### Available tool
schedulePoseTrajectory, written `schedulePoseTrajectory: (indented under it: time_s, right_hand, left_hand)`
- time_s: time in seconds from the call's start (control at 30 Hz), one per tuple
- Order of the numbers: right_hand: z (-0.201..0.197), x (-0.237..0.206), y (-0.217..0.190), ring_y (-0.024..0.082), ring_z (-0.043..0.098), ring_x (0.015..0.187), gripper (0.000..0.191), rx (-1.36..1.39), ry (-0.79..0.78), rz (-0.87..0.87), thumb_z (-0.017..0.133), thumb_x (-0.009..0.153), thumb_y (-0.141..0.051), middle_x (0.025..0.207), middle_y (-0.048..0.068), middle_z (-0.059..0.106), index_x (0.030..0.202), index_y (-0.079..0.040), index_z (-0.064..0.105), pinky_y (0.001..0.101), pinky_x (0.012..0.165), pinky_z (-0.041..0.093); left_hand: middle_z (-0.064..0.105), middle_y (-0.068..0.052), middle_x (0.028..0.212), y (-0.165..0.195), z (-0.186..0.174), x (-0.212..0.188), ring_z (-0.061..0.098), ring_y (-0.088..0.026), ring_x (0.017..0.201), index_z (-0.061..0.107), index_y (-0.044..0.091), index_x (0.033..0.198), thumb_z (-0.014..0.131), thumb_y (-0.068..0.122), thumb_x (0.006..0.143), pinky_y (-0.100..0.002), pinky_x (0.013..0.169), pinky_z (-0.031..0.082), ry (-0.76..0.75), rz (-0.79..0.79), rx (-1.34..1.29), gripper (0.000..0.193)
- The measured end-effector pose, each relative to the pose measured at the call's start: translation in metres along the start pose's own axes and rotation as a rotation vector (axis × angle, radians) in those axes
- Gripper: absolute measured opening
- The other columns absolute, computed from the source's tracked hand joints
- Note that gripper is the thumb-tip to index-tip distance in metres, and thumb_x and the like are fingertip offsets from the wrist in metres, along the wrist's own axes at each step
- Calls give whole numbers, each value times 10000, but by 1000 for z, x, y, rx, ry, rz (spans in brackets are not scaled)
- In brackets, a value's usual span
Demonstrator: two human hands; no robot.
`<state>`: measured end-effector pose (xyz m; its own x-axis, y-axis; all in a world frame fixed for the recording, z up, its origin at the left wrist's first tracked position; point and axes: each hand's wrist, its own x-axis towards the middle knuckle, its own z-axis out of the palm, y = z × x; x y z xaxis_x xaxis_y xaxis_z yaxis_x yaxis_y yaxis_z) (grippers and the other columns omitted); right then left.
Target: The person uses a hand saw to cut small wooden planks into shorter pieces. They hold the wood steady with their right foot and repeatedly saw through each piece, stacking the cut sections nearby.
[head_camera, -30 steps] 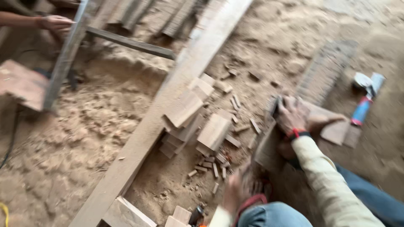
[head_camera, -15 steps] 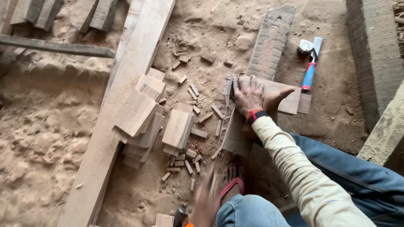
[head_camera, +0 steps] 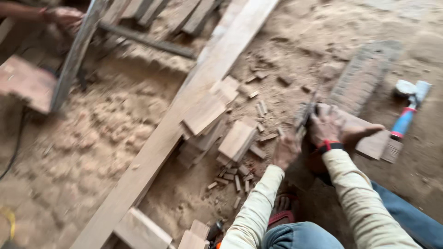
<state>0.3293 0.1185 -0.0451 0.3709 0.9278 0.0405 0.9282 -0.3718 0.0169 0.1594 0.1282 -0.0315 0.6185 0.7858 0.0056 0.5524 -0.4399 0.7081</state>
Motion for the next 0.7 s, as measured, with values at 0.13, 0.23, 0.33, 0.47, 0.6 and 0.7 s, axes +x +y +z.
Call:
schedulePoseTrajectory:
  time_s: [0.13, 0.23, 0.33, 0.47, 0.6, 0.7]
  right_hand:
    - [3, -1, -1, 458, 401, 1394, 721, -49, 65, -27, 667, 846, -344, 1531, 64, 477, 1531, -182, 507, 730, 958, 385]
    - [3, 1, -2, 462, 414, 1361, 742, -50, 75, -39, 695, 834, -422, 1482, 73, 491, 1508, -169, 518, 720, 944, 408]
    - [5, 3, -1, 453, 424, 1359, 690, -124, 56, -55, 691, 837, -416, 1481, 56, 491, 1471, -189, 544, 700, 943, 427]
    - [9, 5, 2, 430, 444, 1389, 594, -232, 4, -68, 658, 904, -338, 1517, 42, 490, 1476, -213, 560, 657, 963, 455]
    - [8, 5, 4, 444, 415, 1389, 623, -246, 11, -72, 646, 874, -360, 1545, 43, 454, 1469, -209, 537, 673, 981, 439]
    - [5, 7, 4, 434, 415, 1410, 585, -182, 46, -77, 627, 939, -368, 1580, 40, 447, 1490, -199, 528, 685, 1029, 431]
  left_hand:
    - [697, -147, 829, -17, -25, -135, 633, -174, 649, 348, 229, 1620, 587, 107, 1053, -264, 506, 551, 86, 12, -310, 627]
    - [742, -173, 972, -21, -49, -230, 644, -194, 563, 362, 182, 1577, 555, 168, 1063, -297, 415, 563, -158, -273, -331, 549]
    - [699, -255, 1153, -21, -59, -238, 736, -242, 835, 298, 69, 1602, 522, 73, 1112, -270, 594, 655, 68, 72, -383, 539]
    - [746, -192, 972, -4, -42, -125, 698, -243, 774, 381, 216, 1594, 538, 148, 1089, -292, 618, 607, -112, -133, -247, 533]
    - [687, -160, 828, 16, -21, -12, 583, -195, 536, 350, 196, 1577, 514, 130, 1082, -281, 415, 491, -15, -77, -284, 525]
    - [679, -170, 765, 14, -18, -26, 534, -214, 522, 354, 227, 1606, 518, 145, 1092, -290, 422, 454, -15, -89, -252, 546]
